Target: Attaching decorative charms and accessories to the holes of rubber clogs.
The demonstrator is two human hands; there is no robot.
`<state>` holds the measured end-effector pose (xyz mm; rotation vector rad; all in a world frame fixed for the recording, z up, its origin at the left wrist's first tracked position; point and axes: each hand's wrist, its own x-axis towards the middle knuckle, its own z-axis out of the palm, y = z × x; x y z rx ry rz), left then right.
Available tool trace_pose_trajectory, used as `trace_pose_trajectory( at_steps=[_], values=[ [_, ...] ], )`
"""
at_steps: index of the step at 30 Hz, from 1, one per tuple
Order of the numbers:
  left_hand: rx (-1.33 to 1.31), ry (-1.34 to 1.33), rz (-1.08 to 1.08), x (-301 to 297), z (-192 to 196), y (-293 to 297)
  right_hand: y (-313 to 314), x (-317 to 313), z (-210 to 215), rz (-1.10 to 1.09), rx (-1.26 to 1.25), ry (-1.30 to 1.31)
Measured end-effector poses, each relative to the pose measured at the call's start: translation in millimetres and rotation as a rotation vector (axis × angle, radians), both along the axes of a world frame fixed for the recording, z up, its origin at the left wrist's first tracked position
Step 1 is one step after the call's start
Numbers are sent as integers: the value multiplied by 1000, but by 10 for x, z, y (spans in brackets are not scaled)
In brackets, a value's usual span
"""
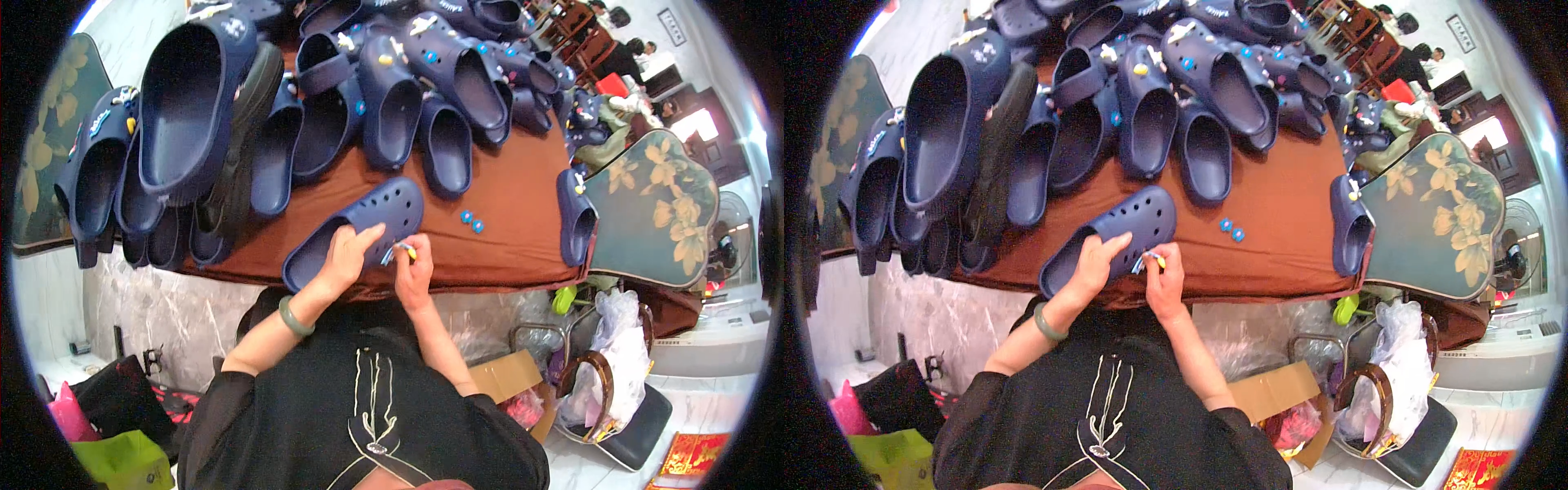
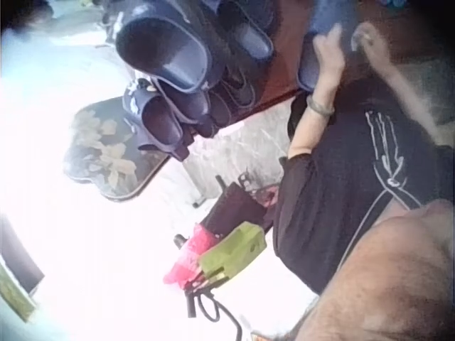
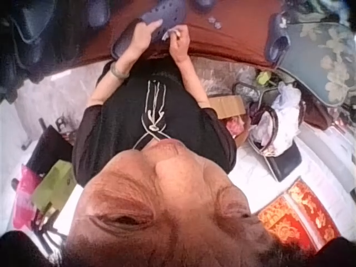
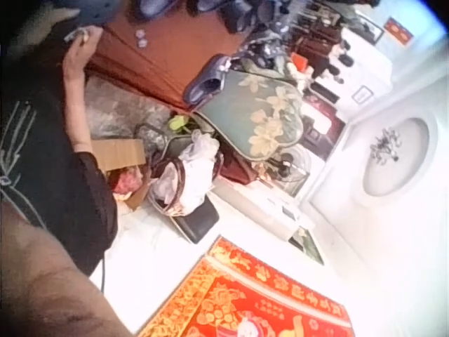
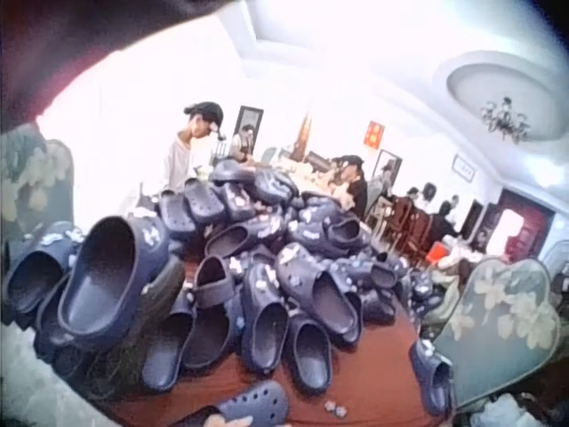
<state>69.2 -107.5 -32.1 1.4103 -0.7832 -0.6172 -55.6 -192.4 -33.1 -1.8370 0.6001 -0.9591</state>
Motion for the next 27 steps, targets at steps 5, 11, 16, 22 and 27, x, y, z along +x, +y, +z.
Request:
trace_pose_trajectory(
  at_steps=[5,11,16,22,27],
  values=[
    [-18,326,-55,-54,351,19,-27,2,59,23,4,4],
    [-20,360,-94,-26,335,6,-46,11,154,-12,130,31],
    [-52,335,-85,-37,426,-15,20,-14,195,-115,-235,213],
    [-65,612,-93,-2,509,4,-52,-7,420,-15,-173,485],
    [-78,694,-155,19,418,1,-16,-20,426,-19,-271,549]
  ],
)
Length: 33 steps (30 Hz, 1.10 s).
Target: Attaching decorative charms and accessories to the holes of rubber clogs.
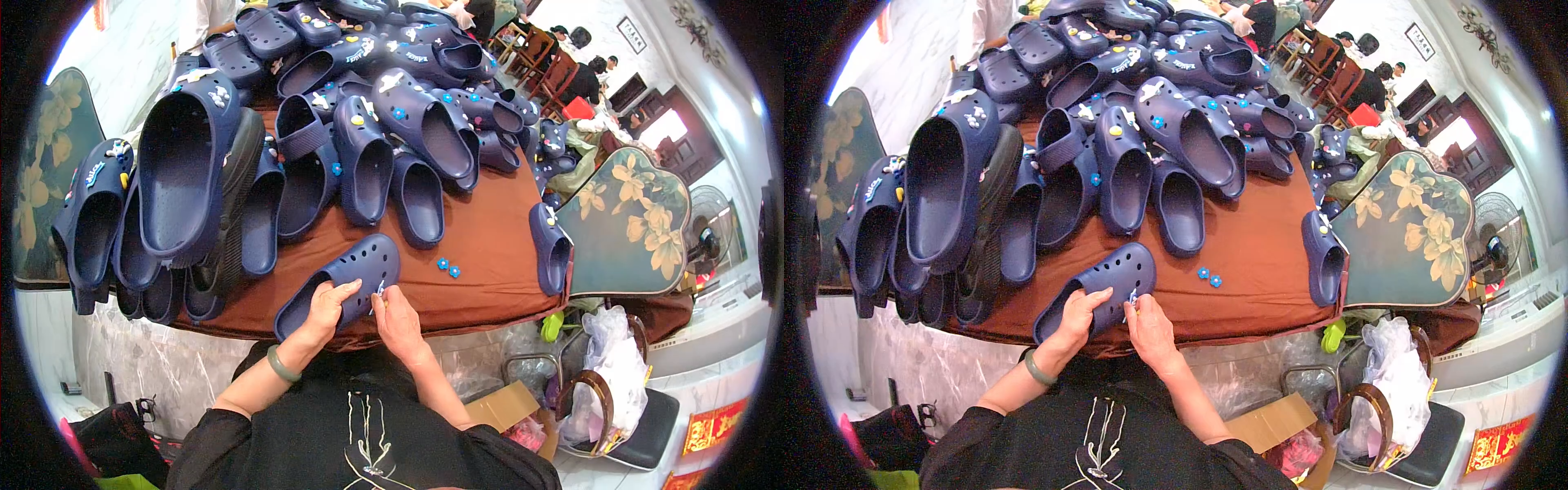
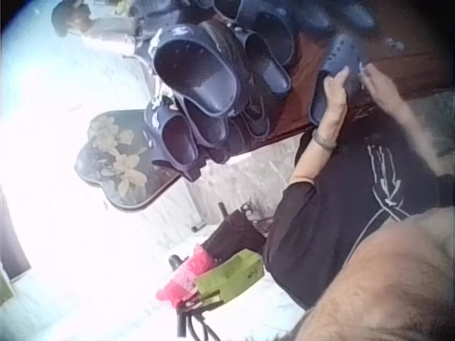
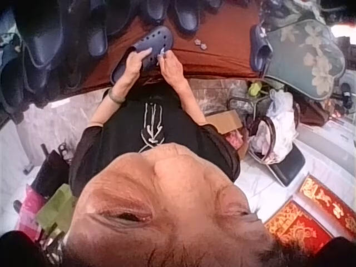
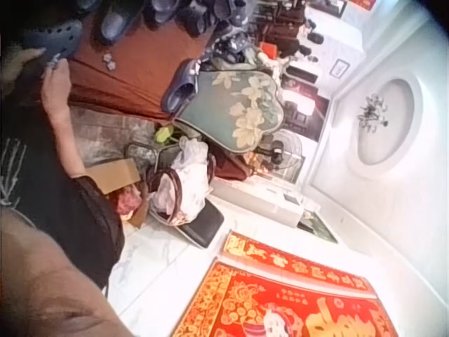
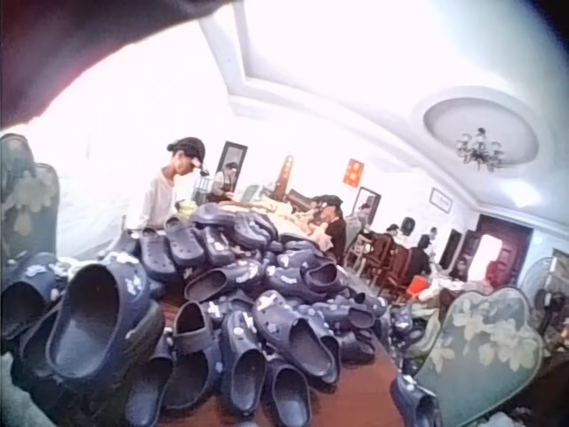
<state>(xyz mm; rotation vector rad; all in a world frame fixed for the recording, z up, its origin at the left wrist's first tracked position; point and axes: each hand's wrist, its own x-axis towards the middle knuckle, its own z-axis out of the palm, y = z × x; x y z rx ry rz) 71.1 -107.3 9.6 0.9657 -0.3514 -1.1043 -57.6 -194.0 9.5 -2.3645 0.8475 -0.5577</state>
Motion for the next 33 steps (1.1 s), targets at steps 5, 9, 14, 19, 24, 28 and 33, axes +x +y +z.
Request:
trace_pose_trajectory(
  at_steps=[5,9,14,19,24,28,33],
  values=[
    [-17,71,7,-17,-31,14,18,13,-169,-26,-37,-87],
    [2,18,-24,-53,10,28,-36,-68,-244,-36,128,-43],
    [-43,-171,50,-87,-96,-12,-163,-123,-123,-92,197,-353],
    [-19,-234,11,-37,-95,-64,-742,-305,-24,-181,-335,-163],
    [-34,-247,7,-21,-99,-67,-878,-112,-270,-65,-625,-1],
    [0,-357,9,41,-77,-46,-899,55,-410,33,-475,-191],
    [133,-389,-57,335,29,280,-1137,-301,-359,-165,-384,-281]
  ],
)
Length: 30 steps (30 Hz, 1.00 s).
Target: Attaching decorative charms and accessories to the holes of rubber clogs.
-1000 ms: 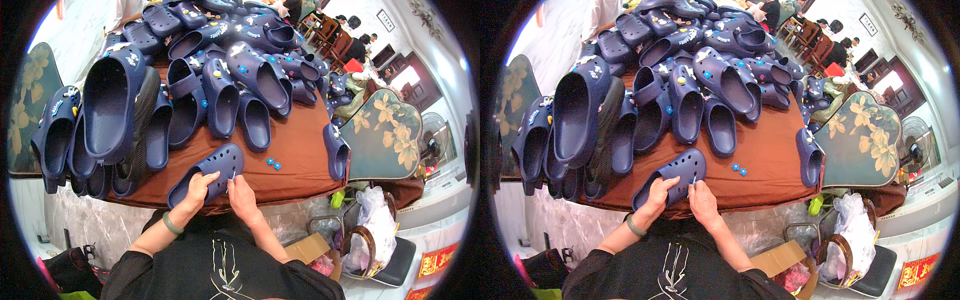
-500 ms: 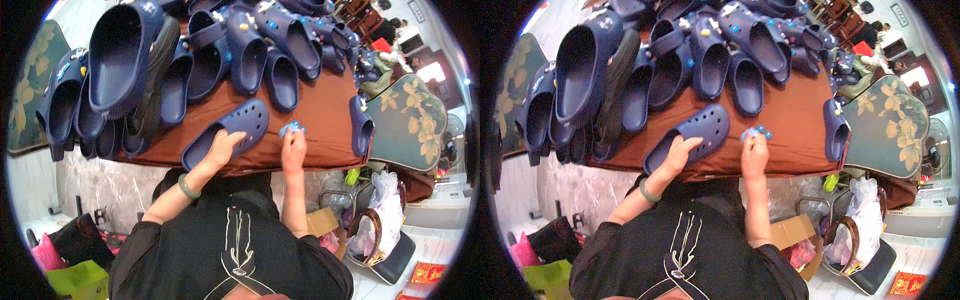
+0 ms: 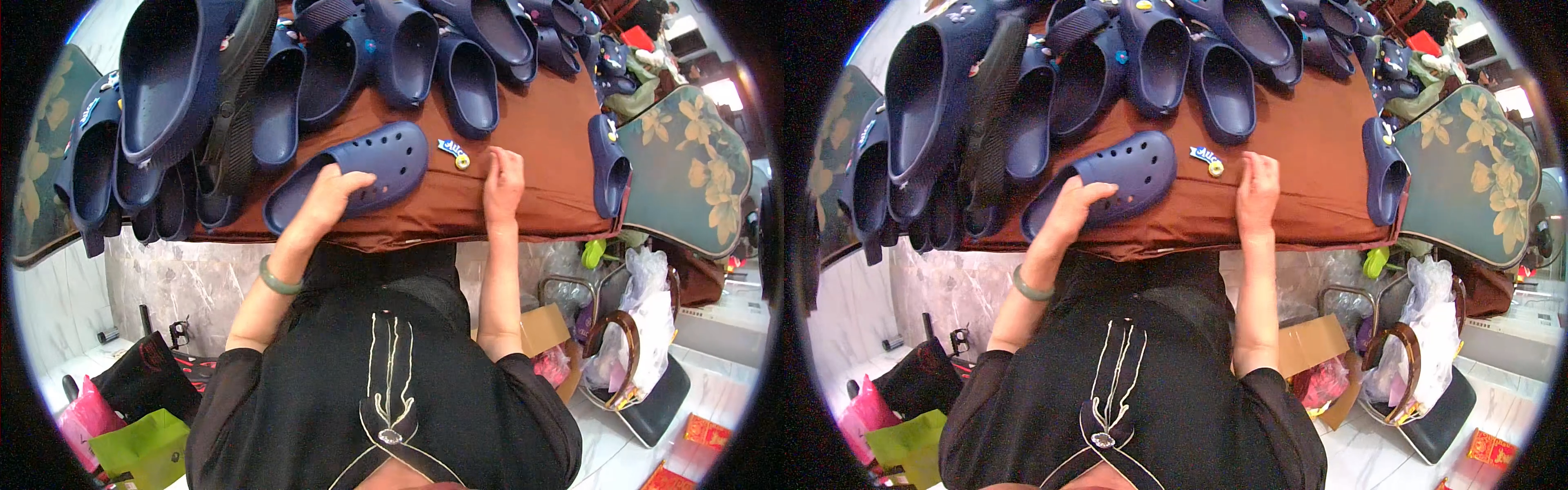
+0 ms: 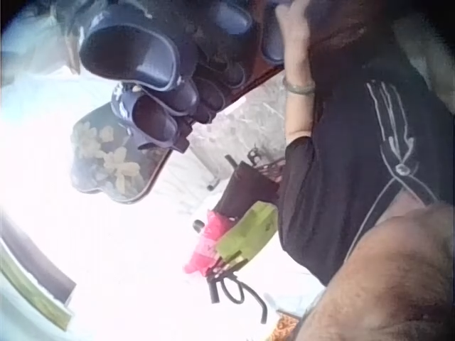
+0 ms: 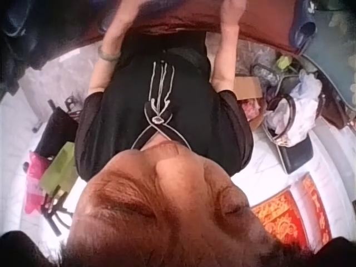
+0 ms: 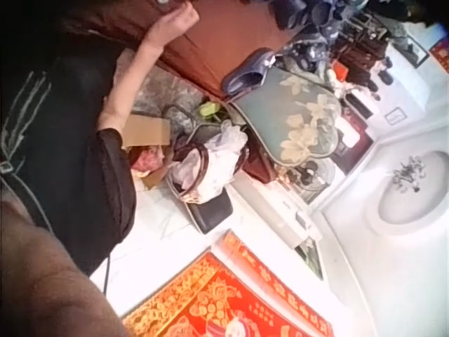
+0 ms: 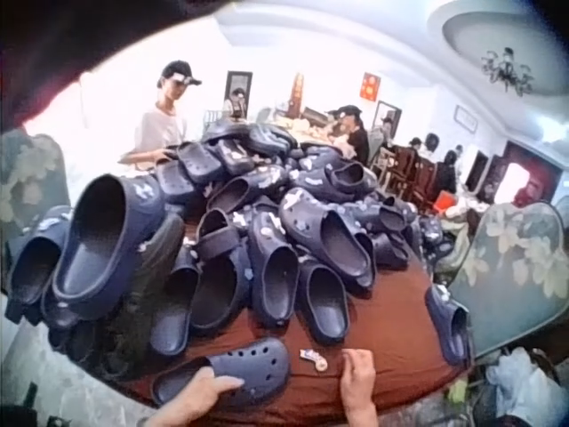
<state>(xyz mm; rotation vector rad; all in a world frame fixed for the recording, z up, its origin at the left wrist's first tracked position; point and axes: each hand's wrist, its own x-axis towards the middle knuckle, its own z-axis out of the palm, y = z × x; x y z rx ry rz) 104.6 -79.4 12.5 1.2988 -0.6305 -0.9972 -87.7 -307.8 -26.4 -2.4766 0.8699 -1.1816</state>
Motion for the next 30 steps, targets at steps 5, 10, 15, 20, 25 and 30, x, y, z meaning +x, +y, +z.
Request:
trace_pose_trajectory(
  at_steps=[5,10,15,20,25,30],
  values=[
    [24,137,-17,45,35,21,-312,-297,-82,-140,24,-38],
    [1,150,-10,33,-9,3,43,-40,42,81,8,48],
    [-15,168,-24,10,-10,-8,118,41,-64,139,-59,172],
    [-48,111,-67,31,34,31,24,-62,-38,-21,28,127],
    [-32,91,-51,31,-9,72,85,166,125,-65,-285,190],
    [-48,144,-13,-75,73,60,158,403,-73,130,-131,270]
  ],
)
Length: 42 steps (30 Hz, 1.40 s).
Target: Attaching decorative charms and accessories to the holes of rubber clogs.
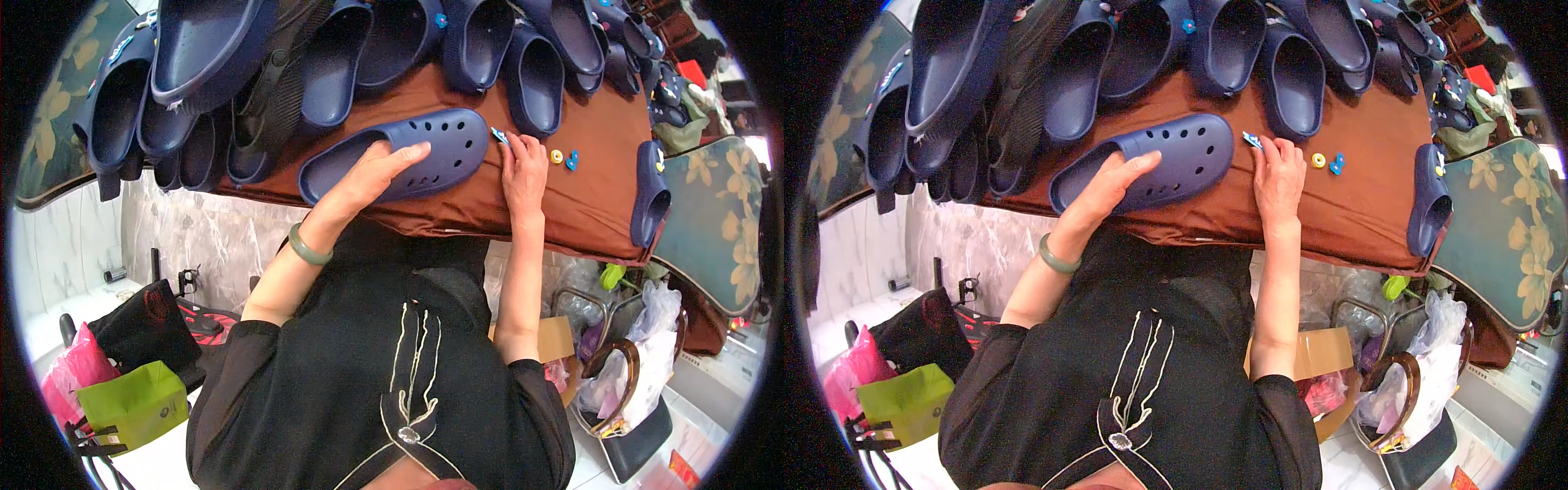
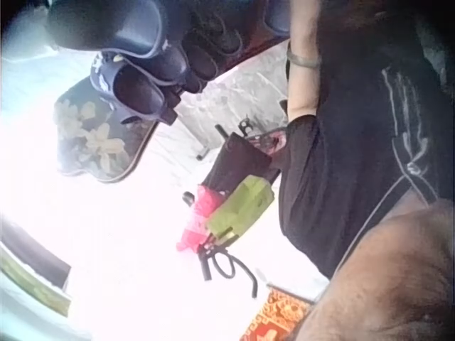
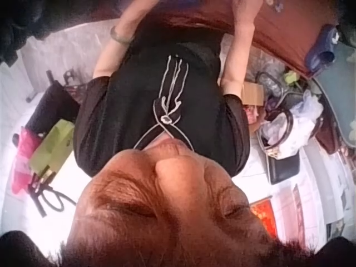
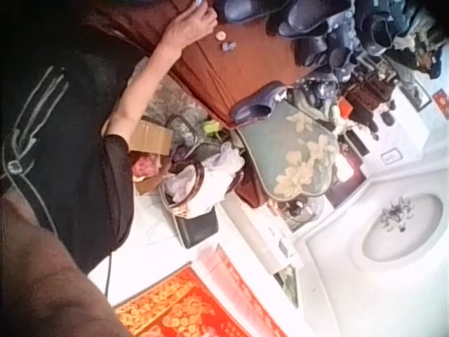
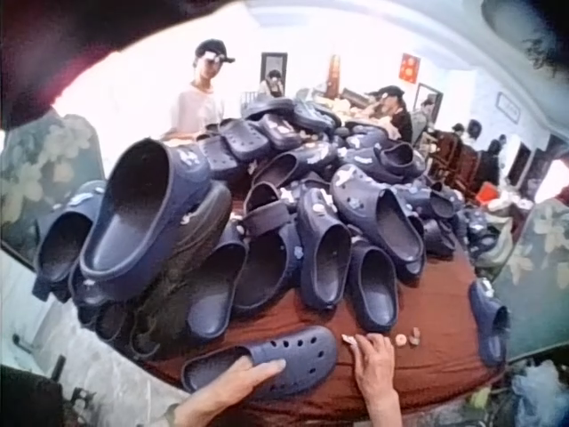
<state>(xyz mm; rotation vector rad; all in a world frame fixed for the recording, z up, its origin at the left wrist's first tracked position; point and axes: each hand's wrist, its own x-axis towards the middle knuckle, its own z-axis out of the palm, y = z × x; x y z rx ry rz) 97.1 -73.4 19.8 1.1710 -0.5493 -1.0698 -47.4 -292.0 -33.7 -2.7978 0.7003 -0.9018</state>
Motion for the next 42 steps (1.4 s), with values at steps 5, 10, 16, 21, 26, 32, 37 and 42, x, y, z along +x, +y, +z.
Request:
trace_pose_trajectory(
  at_steps=[5,10,16,21,26,32,37,42],
  values=[
    [93,-86,71,61,-90,17,28,-35,-56,16,45,-78],
    [102,-257,75,178,-139,-45,196,-31,24,2,298,-320],
    [35,-157,112,59,-74,-46,414,254,50,64,333,-431],
    [-69,-66,176,31,-93,-51,432,317,206,130,261,-429],
    [-3,-50,80,125,-148,-58,570,329,348,181,29,-286],
    [6,-76,96,108,-178,-42,818,366,407,307,86,-224],
    [-16,-78,81,96,-180,-20,481,246,399,104,97,-307],
    [-57,-30,77,101,-221,-45,131,37,71,-71,23,-201]
  ],
)
